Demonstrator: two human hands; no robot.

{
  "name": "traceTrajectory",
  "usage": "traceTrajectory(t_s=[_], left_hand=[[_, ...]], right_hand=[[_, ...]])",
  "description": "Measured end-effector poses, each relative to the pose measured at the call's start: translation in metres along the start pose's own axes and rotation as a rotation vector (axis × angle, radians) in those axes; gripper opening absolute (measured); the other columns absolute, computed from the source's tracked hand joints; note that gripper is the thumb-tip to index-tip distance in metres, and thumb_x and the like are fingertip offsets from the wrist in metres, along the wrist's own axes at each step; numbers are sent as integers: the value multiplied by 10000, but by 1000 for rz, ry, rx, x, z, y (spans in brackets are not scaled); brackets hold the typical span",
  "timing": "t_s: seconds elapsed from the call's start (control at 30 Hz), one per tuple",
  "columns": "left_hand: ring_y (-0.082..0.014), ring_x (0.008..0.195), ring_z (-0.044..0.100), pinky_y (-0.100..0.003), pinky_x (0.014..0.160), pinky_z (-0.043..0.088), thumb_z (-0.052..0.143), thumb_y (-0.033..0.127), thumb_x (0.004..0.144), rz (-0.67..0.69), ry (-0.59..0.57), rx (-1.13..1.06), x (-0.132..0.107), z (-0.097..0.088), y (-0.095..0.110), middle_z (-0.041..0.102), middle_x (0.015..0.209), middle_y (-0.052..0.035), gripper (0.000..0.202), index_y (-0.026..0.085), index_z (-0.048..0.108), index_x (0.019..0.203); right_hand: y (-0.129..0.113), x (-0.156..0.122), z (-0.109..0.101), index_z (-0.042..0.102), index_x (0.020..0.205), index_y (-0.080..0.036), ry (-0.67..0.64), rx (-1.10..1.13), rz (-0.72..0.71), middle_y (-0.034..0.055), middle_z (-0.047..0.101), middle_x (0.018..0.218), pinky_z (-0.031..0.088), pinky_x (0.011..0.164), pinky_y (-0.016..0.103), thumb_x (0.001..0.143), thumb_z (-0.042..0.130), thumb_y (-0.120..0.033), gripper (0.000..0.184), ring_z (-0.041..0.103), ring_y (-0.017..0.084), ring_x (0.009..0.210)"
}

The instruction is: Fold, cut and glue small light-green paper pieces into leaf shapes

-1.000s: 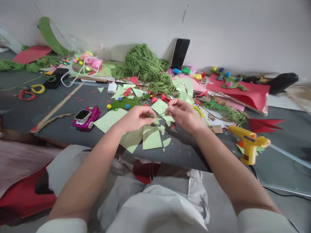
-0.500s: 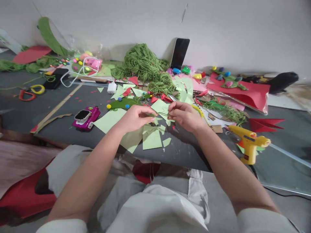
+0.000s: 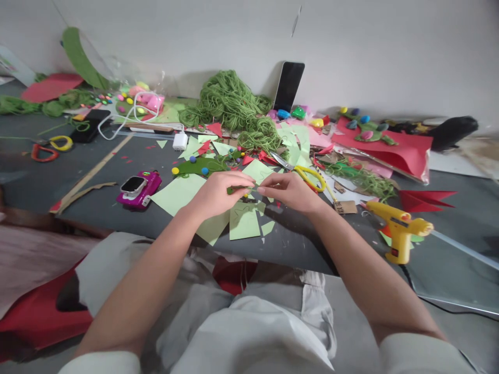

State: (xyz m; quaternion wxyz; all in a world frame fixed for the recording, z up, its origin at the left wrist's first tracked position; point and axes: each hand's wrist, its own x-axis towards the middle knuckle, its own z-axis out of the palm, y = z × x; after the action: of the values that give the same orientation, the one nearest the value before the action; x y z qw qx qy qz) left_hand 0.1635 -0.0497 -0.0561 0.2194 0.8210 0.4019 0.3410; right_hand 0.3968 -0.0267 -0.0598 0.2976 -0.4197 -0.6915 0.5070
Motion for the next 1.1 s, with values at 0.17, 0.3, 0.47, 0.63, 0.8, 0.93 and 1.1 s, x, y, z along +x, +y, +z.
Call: traceTrajectory(t_s=[0.17,0.3,0.47,0.63,0.8,0.93,1.1], left_hand=[[-226,1062,745,-359,962,583,608,165,926,12,-19,122,0,-1,-4,793,1132,-55,217,217,802,1009],[-222,1032,746,-354,948,575,584,143,932,21,-6,203,-1,-2,-9,800,1079,-62,233,199,797,1008],[-218,974,744,-355,903,575,582,131,921,3,-23,215,-2,-2,-13,794,1075,-67,237,195,789,1017],[-224,973,741,-361,897,572,552,118,912,-40,-60,247,-3,0,-17,790,1099,-68,274,200,790,1021],[-223,957,731,-360,875,564,555,129,909,-99,-73,258,-2,-8,-13,786,1086,-68,258,191,790,995],[-194,863,718,-306,762,560,617,212,906,-181,-13,141,-4,-28,-2,784,1039,-73,181,191,790,954],[-147,606,646,-264,578,523,783,340,818,-378,-117,-367,-5,-47,12,724,721,-57,226,155,788,948]], right_hand=[[1,1,-1,767,800,-181,61,23,-36,47,700,813,445,636,302,763,796,-505,327,569,159,714],[-4,-1,-4,752,769,-195,183,107,-26,34,689,787,468,724,319,756,812,-460,273,574,166,748],[-4,0,-7,688,781,-215,193,485,-40,14,665,820,496,818,314,786,793,-406,218,598,155,807],[-9,-1,-14,609,771,-233,158,765,-56,-9,626,766,521,889,307,800,764,-378,214,634,150,836],[-16,-4,-28,590,782,-247,241,891,-47,-57,452,595,548,862,284,771,769,-373,219,612,133,716],[-1,2,-42,608,859,-260,394,795,-36,-23,609,743,572,909,342,770,760,-389,219,670,163,818],[16,7,-41,658,1056,-266,708,378,-117,59,708,1178,556,993,450,759,770,-296,318,689,235,1089]])
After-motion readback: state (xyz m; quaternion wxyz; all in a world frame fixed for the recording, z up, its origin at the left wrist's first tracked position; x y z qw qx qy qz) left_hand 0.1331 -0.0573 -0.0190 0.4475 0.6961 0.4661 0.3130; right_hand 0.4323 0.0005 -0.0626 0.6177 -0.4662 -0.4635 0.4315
